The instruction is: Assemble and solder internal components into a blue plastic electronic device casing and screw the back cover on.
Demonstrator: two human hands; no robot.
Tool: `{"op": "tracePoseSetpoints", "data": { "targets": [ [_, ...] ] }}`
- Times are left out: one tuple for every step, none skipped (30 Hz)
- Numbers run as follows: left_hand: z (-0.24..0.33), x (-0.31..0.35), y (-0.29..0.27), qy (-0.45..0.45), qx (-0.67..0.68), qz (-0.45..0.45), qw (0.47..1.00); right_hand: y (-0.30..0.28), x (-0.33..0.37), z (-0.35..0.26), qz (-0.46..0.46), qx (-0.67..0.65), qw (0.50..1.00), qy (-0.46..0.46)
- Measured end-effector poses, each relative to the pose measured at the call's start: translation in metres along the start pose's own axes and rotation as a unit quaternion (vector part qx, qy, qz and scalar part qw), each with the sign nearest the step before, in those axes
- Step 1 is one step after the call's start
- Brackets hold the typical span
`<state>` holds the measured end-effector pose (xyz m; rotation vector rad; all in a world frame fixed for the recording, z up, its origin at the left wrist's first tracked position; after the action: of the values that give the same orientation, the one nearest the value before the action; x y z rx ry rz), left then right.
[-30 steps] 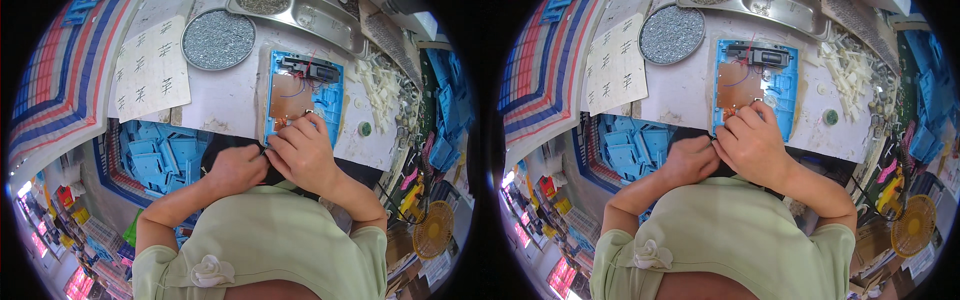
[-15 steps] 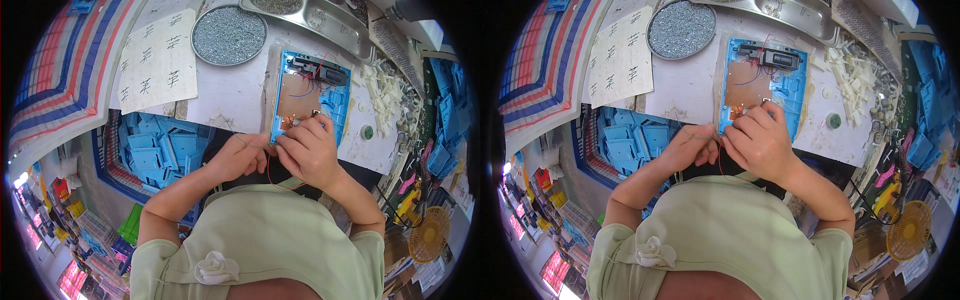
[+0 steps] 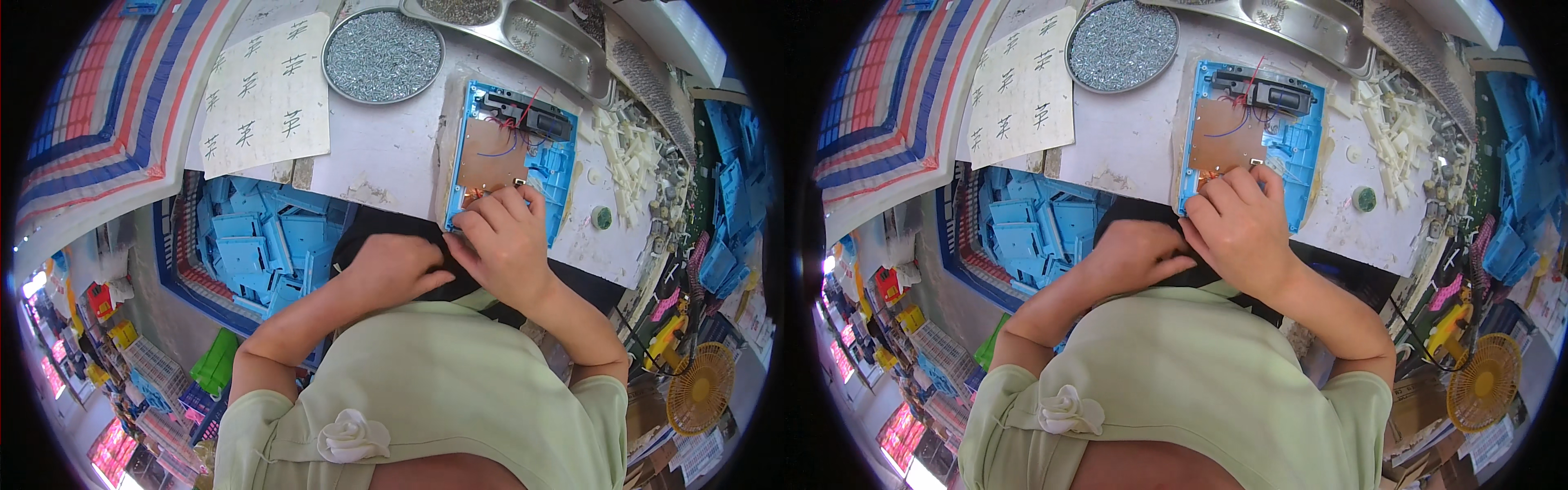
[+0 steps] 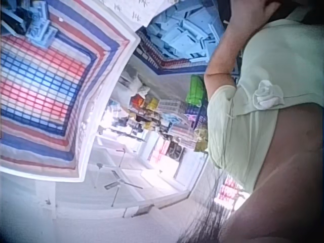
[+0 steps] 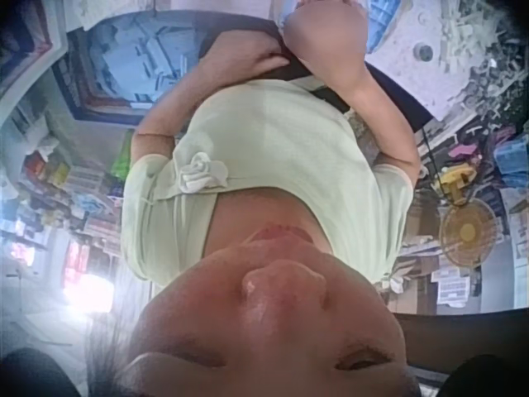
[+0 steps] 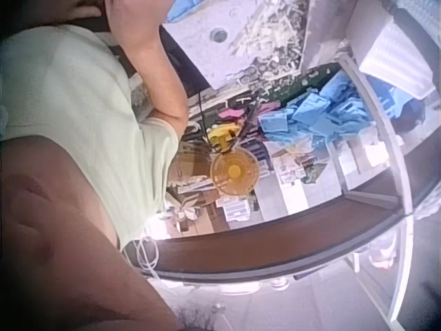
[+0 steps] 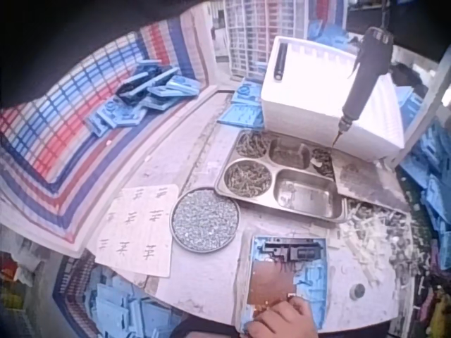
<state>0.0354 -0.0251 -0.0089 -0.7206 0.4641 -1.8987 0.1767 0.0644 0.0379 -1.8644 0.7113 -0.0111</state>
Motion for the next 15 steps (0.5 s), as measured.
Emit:
{"op": "tracePoseSetpoints", "data": {
  "targets": [
    [0.005,-0.003,-0.015,0.006,0.027,0.065,0.998,-0.001,0.000,0.000,-0.009,0.004,1.000,0.006],
    [0.010,-0.005,-0.029,0.013,0.055,0.128,0.990,-0.002,0.001,-0.001,-0.017,0.008,1.000,0.014],
    [0.013,-0.010,-0.042,0.026,0.083,0.195,0.977,-0.003,0.002,-0.004,-0.028,0.005,0.999,0.015],
    [0.012,-0.018,-0.043,0.072,0.061,0.194,0.976,-0.005,0.002,-0.004,-0.037,0.008,0.999,0.009],
    [0.007,-0.019,-0.036,0.117,0.038,0.193,0.973,-0.011,0.000,-0.003,-0.045,0.012,0.999,0.005],
    [0.002,-0.024,-0.034,0.164,0.011,0.197,0.967,-0.025,-0.006,0.001,-0.059,-0.023,0.998,-0.026],
    [0.001,-0.028,-0.037,0.187,0.005,0.193,0.963,-0.046,-0.010,0.017,-0.047,-0.078,0.995,-0.035],
    [-0.003,-0.029,-0.037,0.203,0.002,0.186,0.961,-0.068,-0.007,0.036,-0.041,-0.139,0.988,-0.043],
    [-0.003,-0.028,-0.039,0.206,0.001,0.184,0.961,-0.099,-0.004,0.065,0.013,-0.111,0.993,0.047],
    [-0.004,-0.029,-0.039,0.211,0.005,0.181,0.961,-0.127,0.007,0.111,0.072,-0.146,0.974,0.160],
    [-0.003,-0.030,-0.041,0.214,0.009,0.173,0.961,-0.162,0.010,0.153,0.171,-0.075,0.967,0.177],
    [-0.004,-0.031,-0.045,0.196,0.025,0.150,0.969,-0.195,0.002,0.186,0.275,-0.112,0.915,0.272],
    [-0.002,-0.035,-0.049,0.183,0.045,0.127,0.974,-0.222,-0.006,0.219,0.330,-0.070,0.904,0.261],
    [-0.002,-0.037,-0.053,0.161,0.060,0.106,0.980,-0.235,-0.027,0.238,0.337,-0.061,0.909,0.237],
    [-0.002,-0.039,-0.054,0.155,0.078,0.109,0.979,-0.241,-0.058,0.254,0.336,-0.048,0.922,0.186]
  ]
}}
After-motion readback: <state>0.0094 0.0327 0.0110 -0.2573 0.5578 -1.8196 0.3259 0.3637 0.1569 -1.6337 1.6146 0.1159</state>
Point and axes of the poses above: each hand's wrist, its own x-axis away from the middle knuckle, its own y-axis out of the palm, z = x × y, the point moved 4 cm from there along -x, towards the middle knuckle, and after that the axes turned 6 degrees about -y, right-handed, at the moved point
